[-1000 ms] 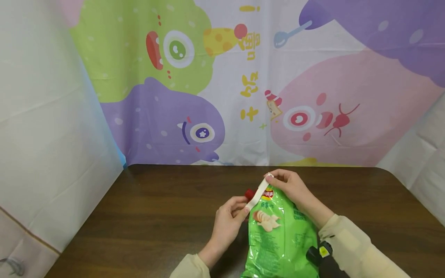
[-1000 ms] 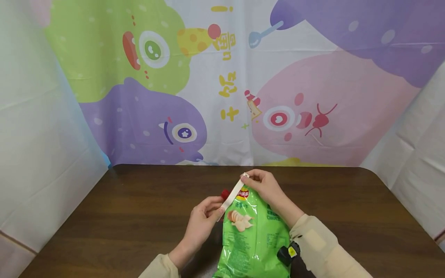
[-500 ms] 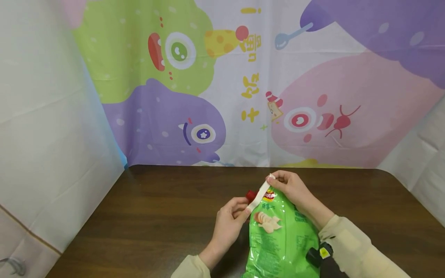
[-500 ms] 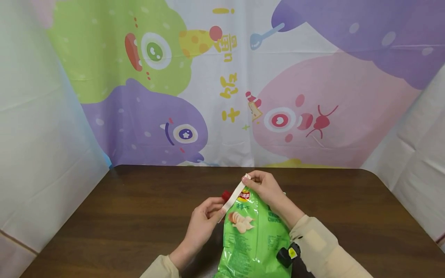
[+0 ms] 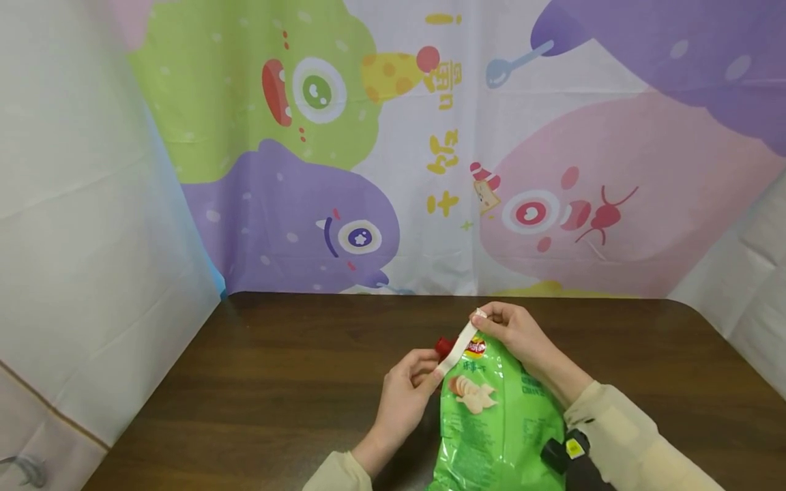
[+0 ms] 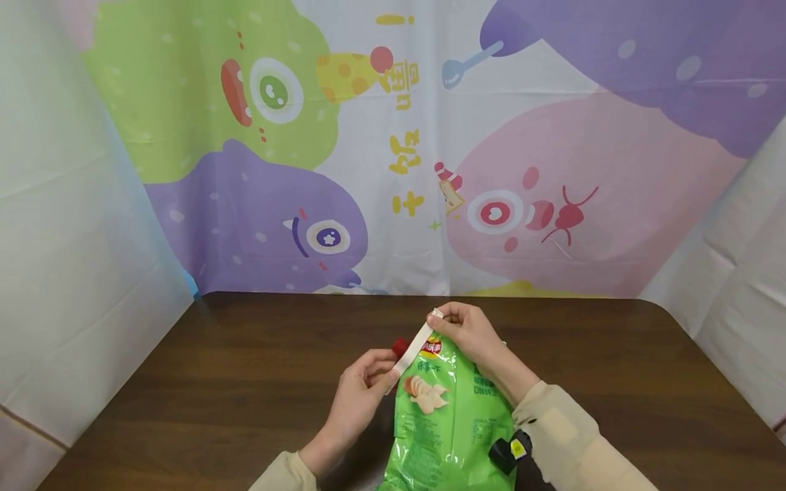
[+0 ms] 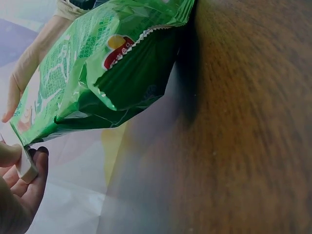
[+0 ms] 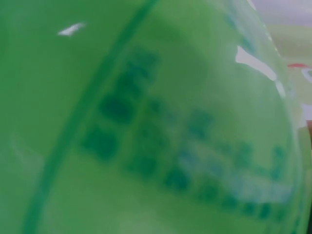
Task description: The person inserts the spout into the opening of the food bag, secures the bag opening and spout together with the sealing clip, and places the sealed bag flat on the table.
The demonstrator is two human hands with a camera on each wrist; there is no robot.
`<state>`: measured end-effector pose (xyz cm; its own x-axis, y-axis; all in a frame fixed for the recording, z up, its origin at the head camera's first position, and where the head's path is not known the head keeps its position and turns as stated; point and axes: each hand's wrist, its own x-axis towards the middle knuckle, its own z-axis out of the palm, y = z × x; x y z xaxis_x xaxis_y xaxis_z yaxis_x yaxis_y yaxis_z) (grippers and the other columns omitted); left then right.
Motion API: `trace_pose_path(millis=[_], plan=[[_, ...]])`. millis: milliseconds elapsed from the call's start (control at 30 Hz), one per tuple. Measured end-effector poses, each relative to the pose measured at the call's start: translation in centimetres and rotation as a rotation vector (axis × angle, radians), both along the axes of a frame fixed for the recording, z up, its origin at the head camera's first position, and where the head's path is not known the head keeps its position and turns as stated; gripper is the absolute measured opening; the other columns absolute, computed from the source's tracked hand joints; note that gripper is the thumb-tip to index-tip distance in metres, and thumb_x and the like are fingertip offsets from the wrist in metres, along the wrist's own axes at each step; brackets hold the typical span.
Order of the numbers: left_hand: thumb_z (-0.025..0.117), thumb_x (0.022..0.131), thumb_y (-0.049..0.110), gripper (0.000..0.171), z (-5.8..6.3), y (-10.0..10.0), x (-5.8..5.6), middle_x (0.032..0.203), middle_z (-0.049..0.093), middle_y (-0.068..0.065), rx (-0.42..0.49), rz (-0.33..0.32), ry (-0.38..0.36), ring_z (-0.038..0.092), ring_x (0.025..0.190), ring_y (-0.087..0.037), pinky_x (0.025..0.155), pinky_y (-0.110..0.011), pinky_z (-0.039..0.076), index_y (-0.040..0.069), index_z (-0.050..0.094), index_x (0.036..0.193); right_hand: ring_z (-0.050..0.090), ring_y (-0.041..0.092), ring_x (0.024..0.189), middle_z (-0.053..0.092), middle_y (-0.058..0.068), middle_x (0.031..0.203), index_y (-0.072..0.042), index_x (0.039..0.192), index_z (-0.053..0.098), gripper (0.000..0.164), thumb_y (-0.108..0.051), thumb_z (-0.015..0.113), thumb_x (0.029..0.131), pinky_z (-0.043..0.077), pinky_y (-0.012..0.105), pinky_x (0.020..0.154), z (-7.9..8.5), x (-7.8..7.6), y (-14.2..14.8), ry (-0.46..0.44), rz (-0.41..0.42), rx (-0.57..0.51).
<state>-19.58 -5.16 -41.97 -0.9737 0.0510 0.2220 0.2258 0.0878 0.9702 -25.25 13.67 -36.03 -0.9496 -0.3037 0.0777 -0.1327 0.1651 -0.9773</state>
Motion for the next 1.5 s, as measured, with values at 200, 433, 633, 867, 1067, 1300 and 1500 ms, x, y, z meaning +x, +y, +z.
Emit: trace_pose_path(millis=[200, 433, 633, 867, 1067, 1300, 1500], plan=[[0.062, 0.083, 0.003, 0.022, -0.1, 0.0, 0.0, 0.093, 0.067, -0.016, 0.002, 0.004, 0.002, 0.063, 0.078, -0.012, 0.066, -0.020, 0.051, 0.000, 0.061, 0.105, 0.056, 0.008, 0.056, 0.059, 0.001, 0.072, 0.008, 0.093, 0.053, 0.027, -0.019, 0.058, 0.089, 0.047, 0.024, 0.049, 0.0, 0.0, 0.0, 0.001, 0.014, -0.003], [0.060, 0.085, 0.004, 0.028, -0.1, 0.1, 0.0, 0.091, 0.065, -0.016, 0.011, -0.006, -0.025, 0.062, 0.071, -0.013, 0.065, -0.029, 0.052, -0.001, 0.056, 0.111, 0.056, 0.008, 0.058, 0.059, 0.001, 0.074, 0.006, 0.095, 0.055, 0.029, -0.022, 0.057, 0.089, 0.048, 0.024, 0.052, -0.2, -0.2, 0.1, -0.005, 0.012, 0.013], [0.058, 0.088, 0.007, 0.023, -0.4, 0.1, -0.4, 0.085, 0.065, -0.017, 0.012, -0.041, -0.046, 0.058, 0.066, -0.013, 0.060, -0.036, 0.052, -0.006, 0.061, 0.106, 0.056, 0.008, 0.058, 0.060, 0.000, 0.078, 0.005, 0.100, 0.056, 0.031, -0.025, 0.057, 0.090, 0.049, 0.025, 0.053, 0.0, -0.5, 0.4, -0.018, 0.004, 0.012], [0.058, 0.088, 0.012, 0.018, -0.3, 0.1, -0.4, 0.075, 0.064, -0.013, -0.017, -0.043, -0.070, 0.057, 0.061, -0.011, 0.060, -0.038, 0.052, -0.004, 0.064, 0.095, 0.059, 0.010, 0.064, 0.063, 0.002, 0.090, 0.000, 0.119, 0.055, 0.040, -0.027, 0.056, 0.090, 0.051, 0.027, 0.058, 0.1, -0.5, 0.5, -0.006, 0.016, 0.045], [0.057, 0.088, 0.012, 0.016, -0.5, -0.1, -0.1, 0.074, 0.062, -0.010, -0.030, -0.040, -0.087, 0.057, 0.064, -0.014, 0.059, -0.037, 0.052, -0.002, 0.063, 0.092, 0.061, 0.012, 0.067, 0.064, 0.005, 0.096, 0.000, 0.121, 0.055, 0.040, -0.025, 0.057, 0.090, 0.052, 0.028, 0.060, 0.0, -0.4, 0.2, -0.024, 0.031, 0.055], [0.056, 0.089, 0.012, 0.015, -0.5, -0.1, -0.3, 0.077, 0.062, -0.010, -0.028, -0.044, -0.086, 0.056, 0.065, -0.012, 0.061, -0.040, 0.052, -0.002, 0.061, 0.093, 0.060, 0.012, 0.075, 0.063, 0.011, 0.103, -0.002, 0.120, 0.056, 0.042, -0.028, 0.061, 0.087, 0.051, 0.027, 0.064, 0.3, -0.5, 0.6, 0.016, -0.016, 0.113], [0.053, 0.089, 0.004, 0.014, 1.9, 0.0, 1.1, 0.077, 0.061, -0.016, -0.024, -0.040, -0.079, 0.054, 0.065, -0.014, 0.061, -0.042, 0.051, -0.008, 0.060, 0.092, 0.059, 0.012, 0.079, 0.063, 0.011, 0.103, 0.000, 0.119, 0.056, 0.042, -0.026, 0.061, 0.087, 0.050, 0.027, 0.067, 0.4, -0.4, 1.1, 0.012, -0.038, 0.132]])
